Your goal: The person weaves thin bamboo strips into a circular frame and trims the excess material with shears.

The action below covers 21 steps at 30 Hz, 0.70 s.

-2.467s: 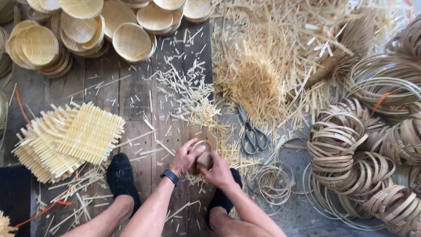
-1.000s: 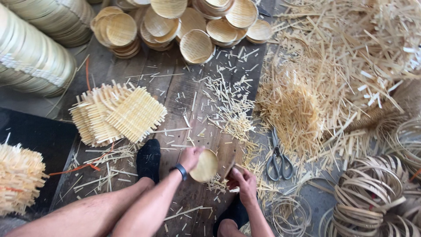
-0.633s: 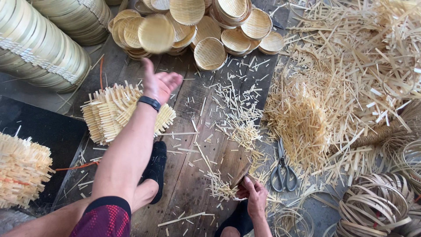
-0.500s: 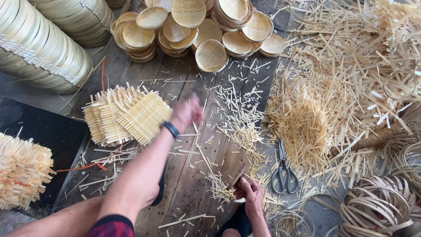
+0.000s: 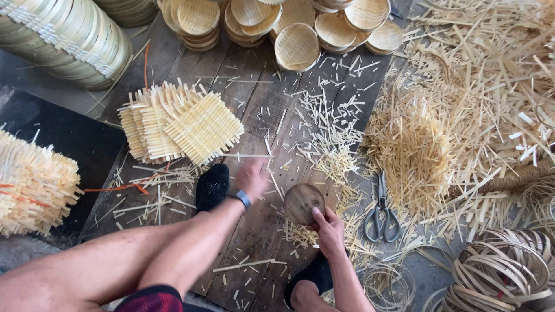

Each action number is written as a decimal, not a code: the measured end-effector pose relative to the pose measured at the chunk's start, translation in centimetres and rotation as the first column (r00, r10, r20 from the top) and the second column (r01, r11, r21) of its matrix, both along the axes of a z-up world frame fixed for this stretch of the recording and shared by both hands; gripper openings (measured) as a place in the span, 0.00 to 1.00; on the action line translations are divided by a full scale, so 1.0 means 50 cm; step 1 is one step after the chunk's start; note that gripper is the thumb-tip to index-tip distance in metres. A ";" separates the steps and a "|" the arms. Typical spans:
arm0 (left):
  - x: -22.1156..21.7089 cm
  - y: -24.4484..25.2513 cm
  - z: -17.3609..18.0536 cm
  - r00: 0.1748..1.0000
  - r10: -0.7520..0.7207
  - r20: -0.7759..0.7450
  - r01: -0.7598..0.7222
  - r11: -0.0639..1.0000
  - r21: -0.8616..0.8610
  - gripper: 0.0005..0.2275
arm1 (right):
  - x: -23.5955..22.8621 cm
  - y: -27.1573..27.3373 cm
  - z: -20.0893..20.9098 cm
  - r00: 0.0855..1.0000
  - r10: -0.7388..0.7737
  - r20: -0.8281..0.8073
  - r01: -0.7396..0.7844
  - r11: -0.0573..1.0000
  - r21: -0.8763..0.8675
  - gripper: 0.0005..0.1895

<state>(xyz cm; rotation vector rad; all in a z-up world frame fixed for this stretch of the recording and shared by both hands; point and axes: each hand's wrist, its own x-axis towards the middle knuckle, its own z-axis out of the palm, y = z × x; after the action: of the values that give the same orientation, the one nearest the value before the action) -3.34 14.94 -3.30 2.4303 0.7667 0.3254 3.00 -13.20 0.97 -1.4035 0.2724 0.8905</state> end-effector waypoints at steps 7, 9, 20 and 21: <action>-0.034 0.291 0.118 0.888 0.124 -0.443 0.097 0.890 0.445 0.19 | -0.024 -0.013 -0.015 0.990 -0.082 -0.114 0.090 0.994 0.067 0.13; -0.050 0.307 0.133 0.864 0.081 -0.498 0.039 0.973 0.226 0.11 | -0.029 -0.016 -0.025 0.986 -0.090 -0.142 0.101 0.992 0.073 0.13; -0.095 0.319 0.068 0.938 -0.025 -0.346 0.186 0.878 0.441 0.07 | -0.036 -0.020 -0.033 0.987 -0.091 -0.133 0.095 0.995 0.024 0.15; -0.094 0.322 0.063 0.938 -0.003 -0.347 0.156 0.897 0.414 0.07 | -0.038 -0.021 -0.031 0.987 -0.091 -0.136 0.093 0.996 0.013 0.15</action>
<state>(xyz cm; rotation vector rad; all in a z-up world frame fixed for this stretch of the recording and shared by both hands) -8.03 31.05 -0.14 2.9888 0.7988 0.0404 1.10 -14.24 -0.59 -1.3039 0.4274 0.9110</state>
